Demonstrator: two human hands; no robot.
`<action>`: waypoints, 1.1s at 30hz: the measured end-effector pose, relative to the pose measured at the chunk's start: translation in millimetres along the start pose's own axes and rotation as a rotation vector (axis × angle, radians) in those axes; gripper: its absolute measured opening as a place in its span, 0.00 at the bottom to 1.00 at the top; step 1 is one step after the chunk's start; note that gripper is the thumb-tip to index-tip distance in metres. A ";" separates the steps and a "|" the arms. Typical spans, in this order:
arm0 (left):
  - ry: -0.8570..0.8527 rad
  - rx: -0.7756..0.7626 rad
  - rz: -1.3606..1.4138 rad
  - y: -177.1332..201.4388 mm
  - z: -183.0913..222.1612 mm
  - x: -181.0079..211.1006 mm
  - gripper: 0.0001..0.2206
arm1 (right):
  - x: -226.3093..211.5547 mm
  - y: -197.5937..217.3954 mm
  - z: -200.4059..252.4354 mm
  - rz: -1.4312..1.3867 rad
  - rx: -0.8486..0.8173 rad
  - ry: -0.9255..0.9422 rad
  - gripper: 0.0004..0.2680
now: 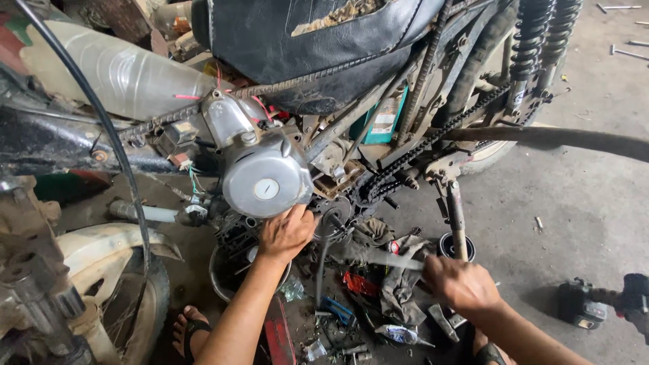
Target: Repairing and cleaning the engine and chain drive components of a motorcycle.
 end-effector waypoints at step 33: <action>0.014 0.010 -0.256 5.1 -8.9 26.2 0.13 | -30.2 -60.7 7.1 -0.220 0.251 0.098 0.09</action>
Point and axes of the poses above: each hand's wrist, its own z-axis away from the middle knuckle, its own y-axis out of the back of the hand, x = y × z, the point moved 6 cm from there along -z, towards the middle knuckle, and after that the axes turned 10 degrees about y, right-handed, at the moved point
